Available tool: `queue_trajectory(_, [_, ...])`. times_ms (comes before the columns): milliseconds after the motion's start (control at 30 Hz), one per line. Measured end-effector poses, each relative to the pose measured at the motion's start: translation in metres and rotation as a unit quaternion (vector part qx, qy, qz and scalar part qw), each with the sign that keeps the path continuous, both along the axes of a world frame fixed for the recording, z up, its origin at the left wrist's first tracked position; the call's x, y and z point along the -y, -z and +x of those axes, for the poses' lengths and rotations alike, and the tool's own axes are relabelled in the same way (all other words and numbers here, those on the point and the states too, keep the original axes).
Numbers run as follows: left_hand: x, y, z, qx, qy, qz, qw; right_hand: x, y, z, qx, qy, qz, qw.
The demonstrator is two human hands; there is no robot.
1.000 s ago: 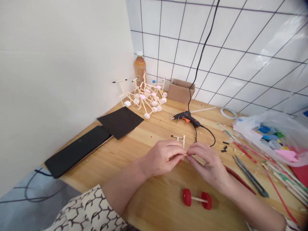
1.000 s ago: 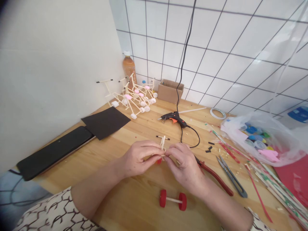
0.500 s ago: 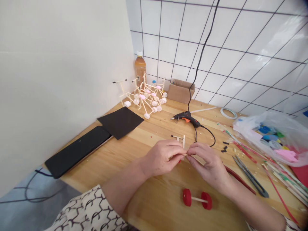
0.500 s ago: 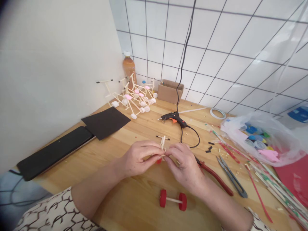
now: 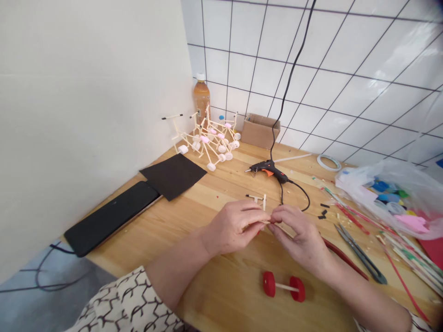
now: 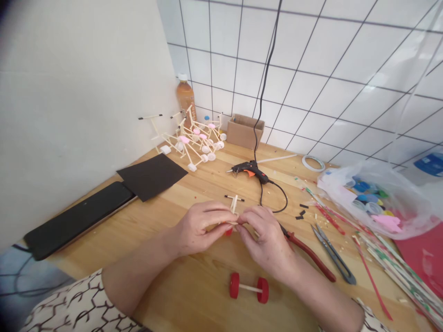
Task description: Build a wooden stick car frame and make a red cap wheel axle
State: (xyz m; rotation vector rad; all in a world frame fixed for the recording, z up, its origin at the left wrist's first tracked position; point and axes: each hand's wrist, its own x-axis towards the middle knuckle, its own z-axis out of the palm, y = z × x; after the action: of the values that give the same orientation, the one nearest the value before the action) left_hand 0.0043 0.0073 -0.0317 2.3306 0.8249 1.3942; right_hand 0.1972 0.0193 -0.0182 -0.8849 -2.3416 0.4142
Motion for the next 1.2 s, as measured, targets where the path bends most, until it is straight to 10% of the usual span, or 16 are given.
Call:
queue_trajectory(733, [0.028,-0.007,0.006,-0.027,-0.027,0.096,0.995,0.046,-0.039,0.006,0.011,-0.034,0.047,0.998])
queue_trajectory(1200, [0.032,-0.007,0.009,-0.082,0.045,0.088,0.992,0.064,-0.015,0.005,0.056,-0.068,0.067,0.994])
